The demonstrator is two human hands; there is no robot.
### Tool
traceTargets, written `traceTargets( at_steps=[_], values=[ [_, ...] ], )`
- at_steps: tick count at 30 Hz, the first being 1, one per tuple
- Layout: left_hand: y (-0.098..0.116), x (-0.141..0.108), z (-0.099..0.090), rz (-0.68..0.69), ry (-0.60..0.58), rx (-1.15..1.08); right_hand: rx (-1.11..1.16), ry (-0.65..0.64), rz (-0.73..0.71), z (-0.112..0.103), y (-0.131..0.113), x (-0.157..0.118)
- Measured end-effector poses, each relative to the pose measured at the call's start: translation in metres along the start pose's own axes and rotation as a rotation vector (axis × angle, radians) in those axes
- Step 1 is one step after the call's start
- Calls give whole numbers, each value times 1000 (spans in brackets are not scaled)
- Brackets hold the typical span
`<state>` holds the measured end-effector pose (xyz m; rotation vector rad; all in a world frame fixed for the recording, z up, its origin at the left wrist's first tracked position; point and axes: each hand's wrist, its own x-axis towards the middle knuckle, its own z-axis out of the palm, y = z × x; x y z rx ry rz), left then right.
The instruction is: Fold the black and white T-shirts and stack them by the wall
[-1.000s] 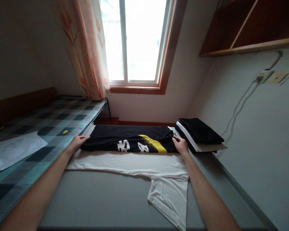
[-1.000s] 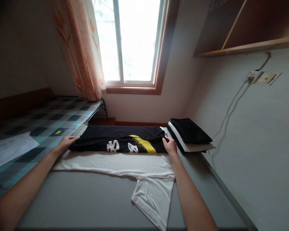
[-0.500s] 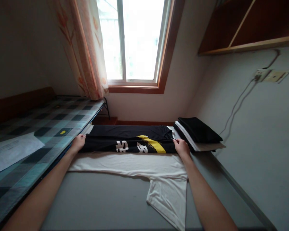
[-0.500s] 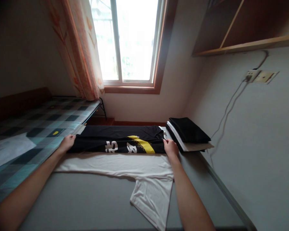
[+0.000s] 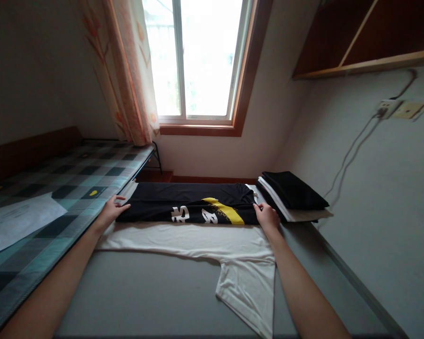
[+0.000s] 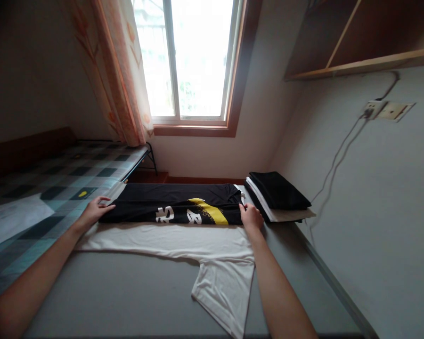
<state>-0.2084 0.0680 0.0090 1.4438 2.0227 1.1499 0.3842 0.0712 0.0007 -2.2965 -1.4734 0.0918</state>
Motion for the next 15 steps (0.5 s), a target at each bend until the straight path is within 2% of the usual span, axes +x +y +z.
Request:
traceTargets(
  at_steps=[6,15],
  values=[
    [-4,-1,-5,112,-47,3,-42,-12,38,-4,-7,-4],
    [-1,-9,-3,79,41,-24,-42,-9,44,-7,-7,-7]
  ],
)
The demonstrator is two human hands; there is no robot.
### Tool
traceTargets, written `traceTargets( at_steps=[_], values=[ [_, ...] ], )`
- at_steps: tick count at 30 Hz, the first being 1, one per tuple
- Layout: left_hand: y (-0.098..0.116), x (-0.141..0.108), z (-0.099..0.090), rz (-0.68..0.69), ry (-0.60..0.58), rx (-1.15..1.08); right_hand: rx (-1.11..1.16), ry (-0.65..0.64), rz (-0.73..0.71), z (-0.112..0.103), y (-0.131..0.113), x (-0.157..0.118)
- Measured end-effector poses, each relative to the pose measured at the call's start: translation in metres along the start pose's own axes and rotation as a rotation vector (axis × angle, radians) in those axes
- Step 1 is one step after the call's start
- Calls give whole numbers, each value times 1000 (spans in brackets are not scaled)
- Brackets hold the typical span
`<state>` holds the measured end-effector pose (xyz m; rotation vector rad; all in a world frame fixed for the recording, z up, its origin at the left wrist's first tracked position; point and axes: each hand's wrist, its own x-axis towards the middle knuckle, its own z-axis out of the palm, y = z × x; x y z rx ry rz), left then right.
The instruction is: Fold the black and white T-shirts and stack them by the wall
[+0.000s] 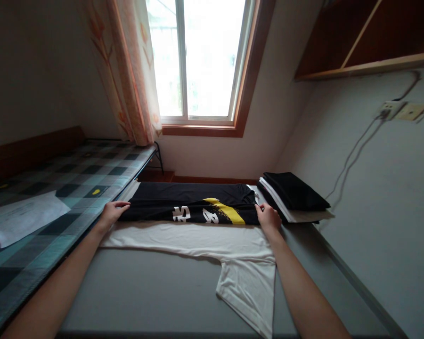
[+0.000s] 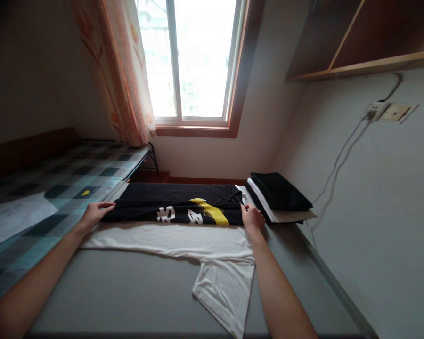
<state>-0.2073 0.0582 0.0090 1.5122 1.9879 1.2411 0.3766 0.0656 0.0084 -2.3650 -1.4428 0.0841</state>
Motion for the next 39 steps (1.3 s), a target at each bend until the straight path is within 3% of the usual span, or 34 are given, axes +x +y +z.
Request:
traceTargets(
  at_steps=[9,16,22,28,32,33,37,39],
  values=[
    [-5,1,4,21,39,55,21,10,-8,3,2,2],
    [-1,-3,8,24,107,72,36,317,-262,3,-2,-5],
    [-4,-4,10,38,127,80,12,92,-615,18,-19,-21],
    [2,-6,11,30,69,310,-143,-144,-655,27,-26,-32],
    [22,-18,33,189,206,585,-181,-186,-637,28,-26,-31],
    [28,-21,42,261,182,589,-186,-193,-634,28,-26,-30],
    [54,-33,85,531,-105,512,-188,-201,-637,29,-26,-29],
    [63,-39,103,575,-223,529,-182,-199,-642,28,-25,-29]
  ],
)
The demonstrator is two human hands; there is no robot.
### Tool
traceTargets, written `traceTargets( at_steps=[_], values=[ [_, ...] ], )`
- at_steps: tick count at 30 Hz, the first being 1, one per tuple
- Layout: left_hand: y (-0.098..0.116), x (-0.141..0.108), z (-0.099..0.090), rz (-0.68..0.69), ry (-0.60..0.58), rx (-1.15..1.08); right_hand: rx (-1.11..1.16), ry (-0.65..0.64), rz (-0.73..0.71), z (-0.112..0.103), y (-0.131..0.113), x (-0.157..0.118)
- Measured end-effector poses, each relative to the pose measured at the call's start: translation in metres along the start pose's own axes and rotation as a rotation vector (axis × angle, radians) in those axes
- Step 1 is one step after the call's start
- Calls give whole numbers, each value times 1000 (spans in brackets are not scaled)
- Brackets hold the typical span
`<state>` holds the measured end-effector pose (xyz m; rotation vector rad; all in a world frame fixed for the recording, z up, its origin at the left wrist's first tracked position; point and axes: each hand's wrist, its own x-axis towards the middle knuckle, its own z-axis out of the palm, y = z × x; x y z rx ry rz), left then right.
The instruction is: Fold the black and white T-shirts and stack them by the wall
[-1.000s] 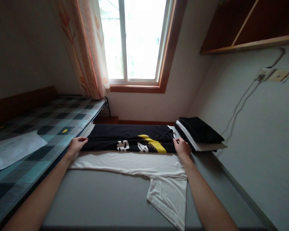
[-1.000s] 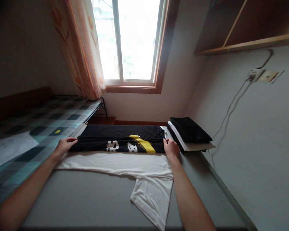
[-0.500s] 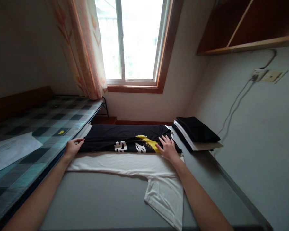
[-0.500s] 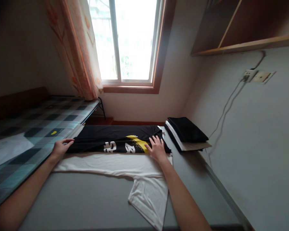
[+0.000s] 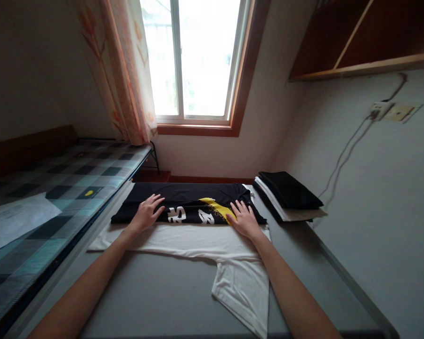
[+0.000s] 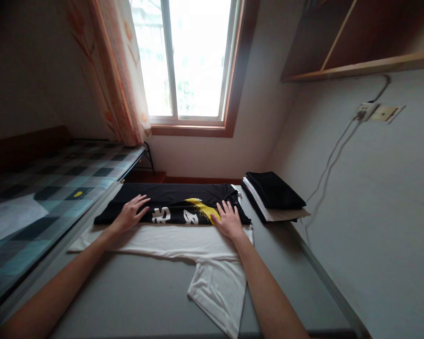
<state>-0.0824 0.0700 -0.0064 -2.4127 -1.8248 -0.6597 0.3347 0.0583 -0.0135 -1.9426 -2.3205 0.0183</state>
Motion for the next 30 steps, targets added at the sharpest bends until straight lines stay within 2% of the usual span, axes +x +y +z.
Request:
traceTargets(
  at_steps=[3,5,12,19,23,27,30],
  values=[
    [14,1,11,-15,-119,51,7,-2,0,0,0,-1],
    [17,-1,14,-40,-149,92,9,-7,5,-1,0,-1],
    [16,-8,9,-130,-146,172,-13,-20,101,-3,8,2],
    [17,-9,10,-141,-135,174,-21,-12,226,-5,20,1],
    [19,-11,7,-144,-137,174,-3,56,219,-4,22,-1],
    [18,-12,7,-140,-129,172,22,200,236,-4,29,-2],
    [17,-12,9,-130,-110,155,60,273,178,-6,31,0]
  ],
)
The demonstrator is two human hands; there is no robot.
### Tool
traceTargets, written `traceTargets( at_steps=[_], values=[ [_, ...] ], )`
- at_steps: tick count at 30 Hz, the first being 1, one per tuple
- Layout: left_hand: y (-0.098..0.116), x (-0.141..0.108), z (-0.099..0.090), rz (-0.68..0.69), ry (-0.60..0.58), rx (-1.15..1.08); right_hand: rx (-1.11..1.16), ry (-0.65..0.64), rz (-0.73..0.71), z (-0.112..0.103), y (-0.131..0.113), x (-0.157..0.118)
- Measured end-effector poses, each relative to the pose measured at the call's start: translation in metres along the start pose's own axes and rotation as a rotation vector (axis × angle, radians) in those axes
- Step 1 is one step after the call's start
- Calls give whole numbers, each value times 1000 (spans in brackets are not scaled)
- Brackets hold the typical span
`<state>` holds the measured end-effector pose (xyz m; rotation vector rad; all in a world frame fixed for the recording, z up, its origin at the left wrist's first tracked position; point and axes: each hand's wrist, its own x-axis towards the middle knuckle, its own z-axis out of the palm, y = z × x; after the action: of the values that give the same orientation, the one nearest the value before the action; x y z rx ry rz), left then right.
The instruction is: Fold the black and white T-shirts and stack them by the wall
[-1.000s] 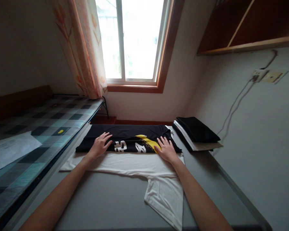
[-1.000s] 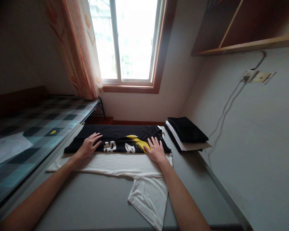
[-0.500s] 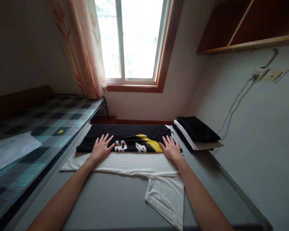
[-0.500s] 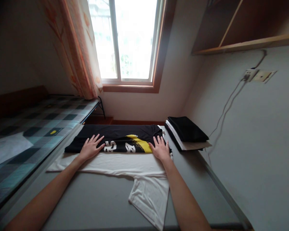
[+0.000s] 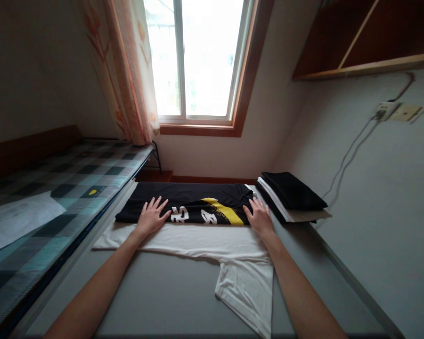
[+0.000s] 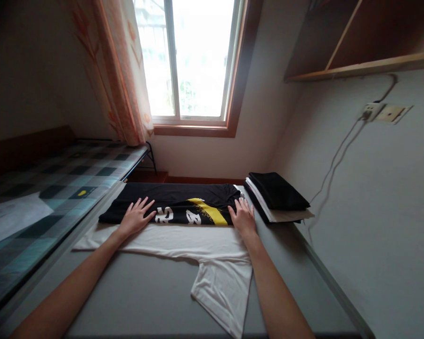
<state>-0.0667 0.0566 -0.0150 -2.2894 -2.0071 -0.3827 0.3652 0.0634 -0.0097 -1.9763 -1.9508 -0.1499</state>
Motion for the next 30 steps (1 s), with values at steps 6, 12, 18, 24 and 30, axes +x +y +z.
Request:
traceTargets(
  at_steps=[6,12,18,24,30],
  values=[
    [-1,-1,-1,149,20,-58,38,-149,-216,3,-14,-3],
    [0,-3,3,137,-27,-44,-48,-258,-185,4,-21,-8],
    [0,-3,4,130,-27,-42,-66,-269,-187,2,-21,-7],
    [1,-3,1,128,-55,-48,-58,-273,-203,4,-19,-7],
    [-3,-4,-6,240,-51,-109,-3,-244,-217,4,-17,-6]
  ],
)
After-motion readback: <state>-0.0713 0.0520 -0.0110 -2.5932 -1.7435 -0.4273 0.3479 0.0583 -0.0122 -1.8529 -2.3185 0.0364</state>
